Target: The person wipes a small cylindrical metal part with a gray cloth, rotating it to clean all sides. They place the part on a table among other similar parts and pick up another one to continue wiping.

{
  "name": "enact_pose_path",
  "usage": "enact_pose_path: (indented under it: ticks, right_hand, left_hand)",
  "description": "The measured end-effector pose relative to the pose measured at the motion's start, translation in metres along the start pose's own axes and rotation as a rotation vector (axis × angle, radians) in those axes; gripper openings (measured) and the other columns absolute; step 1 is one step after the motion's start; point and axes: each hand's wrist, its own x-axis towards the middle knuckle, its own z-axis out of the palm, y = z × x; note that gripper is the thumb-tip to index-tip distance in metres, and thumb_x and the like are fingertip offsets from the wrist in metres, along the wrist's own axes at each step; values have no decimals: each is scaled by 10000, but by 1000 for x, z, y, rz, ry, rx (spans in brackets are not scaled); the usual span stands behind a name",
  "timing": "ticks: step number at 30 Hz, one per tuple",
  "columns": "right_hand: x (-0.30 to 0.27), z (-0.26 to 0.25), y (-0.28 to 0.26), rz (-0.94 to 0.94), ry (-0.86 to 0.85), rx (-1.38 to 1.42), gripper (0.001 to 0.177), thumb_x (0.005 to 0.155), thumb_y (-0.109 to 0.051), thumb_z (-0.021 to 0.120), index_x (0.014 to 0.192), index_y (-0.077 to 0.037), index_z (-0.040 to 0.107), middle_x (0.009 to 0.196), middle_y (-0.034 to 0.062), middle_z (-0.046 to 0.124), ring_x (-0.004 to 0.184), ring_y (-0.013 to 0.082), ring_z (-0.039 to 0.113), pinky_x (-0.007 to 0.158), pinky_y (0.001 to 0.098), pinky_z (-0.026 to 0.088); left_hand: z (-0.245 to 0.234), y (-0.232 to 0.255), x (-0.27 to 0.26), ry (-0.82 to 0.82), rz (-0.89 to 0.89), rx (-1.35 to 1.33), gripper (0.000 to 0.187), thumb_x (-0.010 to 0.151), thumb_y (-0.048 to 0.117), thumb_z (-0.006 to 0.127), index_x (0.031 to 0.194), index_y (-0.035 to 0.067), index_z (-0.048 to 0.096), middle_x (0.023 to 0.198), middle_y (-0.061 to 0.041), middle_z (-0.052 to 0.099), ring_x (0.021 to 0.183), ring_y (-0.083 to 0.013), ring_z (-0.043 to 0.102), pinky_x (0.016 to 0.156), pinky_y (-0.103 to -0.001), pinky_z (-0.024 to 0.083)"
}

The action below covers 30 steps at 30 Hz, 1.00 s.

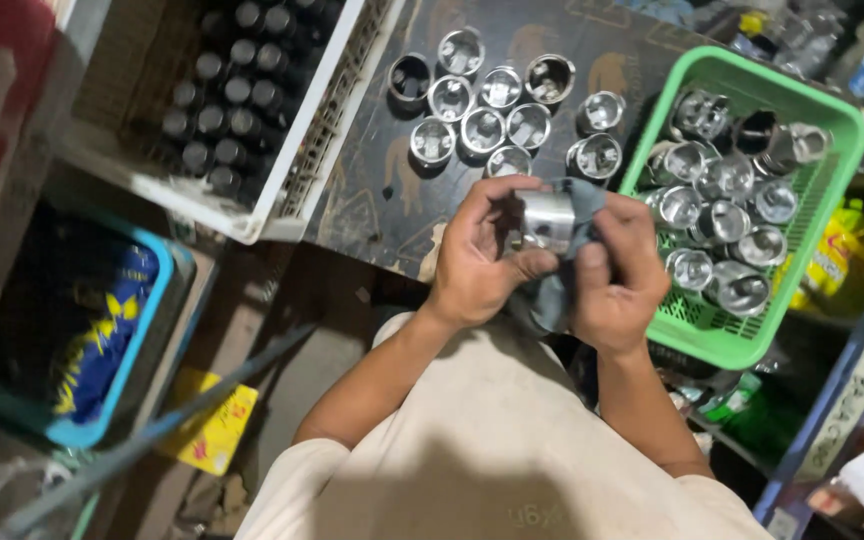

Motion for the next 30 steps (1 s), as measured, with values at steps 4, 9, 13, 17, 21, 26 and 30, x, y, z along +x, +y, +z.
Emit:
enact_pose_path:
  ticks: [4,9,13,17,21,26,30]
  right_hand:
    - [-1,-1,7,139,65,112,484,1071,-347,534,1276,84,611,1163,264,612,1036,282,567,949,440,464]
    - [8,19,-3,239,-113,172,510,1008,-311,582,1353,65,570,1291,224,622,1190,263,574,1067,470,452]
    - [15,30,-2,309,-117,153,564,988,-361,579,1391,34,562,1275,184,645,1182,219,575,1052,453,461]
    - [20,50,-10,310,-117,72,540,948,-359,636,1329,23,608,1206,198,656,1136,255,600,1017,475,474]
    - [30,82,-29,136,55,-50,402,1001,-297,632,1202,49,670,1138,255,643,1094,376,631,992,483,481]
    - [9,103,-24,116,221,-91,528,1077,-437,463,1048,26,715,1176,247,639,1156,364,615,1030,432,460]
    - [10,108,-38,89,290,-275,403,1039,-314,599,1166,58,686,1144,259,628,1107,387,621,981,460,478]
  left_hand:
    - [-3,2,-4,77,38,7,775,711,155,958,1369,14,575,1191,-78,656,1081,-150,621,936,-275,553]
    - [-18,31,13,22,299,429,626,740,267,938,1272,57,685,1235,-102,666,1199,-250,654,1060,-356,519]
    - [-33,50,23,-88,309,469,581,788,217,906,1304,79,678,1256,-112,675,1242,-299,652,1078,-424,519]
    - [-53,56,36,-179,351,461,533,835,245,868,1296,61,673,1255,-128,682,1220,-331,657,1066,-442,517]
    - [-71,63,46,-238,329,440,534,860,271,850,1324,78,673,1297,-128,641,1244,-299,628,1076,-435,500]
    - [-87,59,58,-325,77,112,663,839,310,876,1382,44,603,1299,-121,637,1234,-193,600,1102,-375,480]
    - [-95,50,66,-462,-36,-77,477,835,194,880,1204,-22,668,1252,-159,648,1214,-221,615,1057,-357,496]
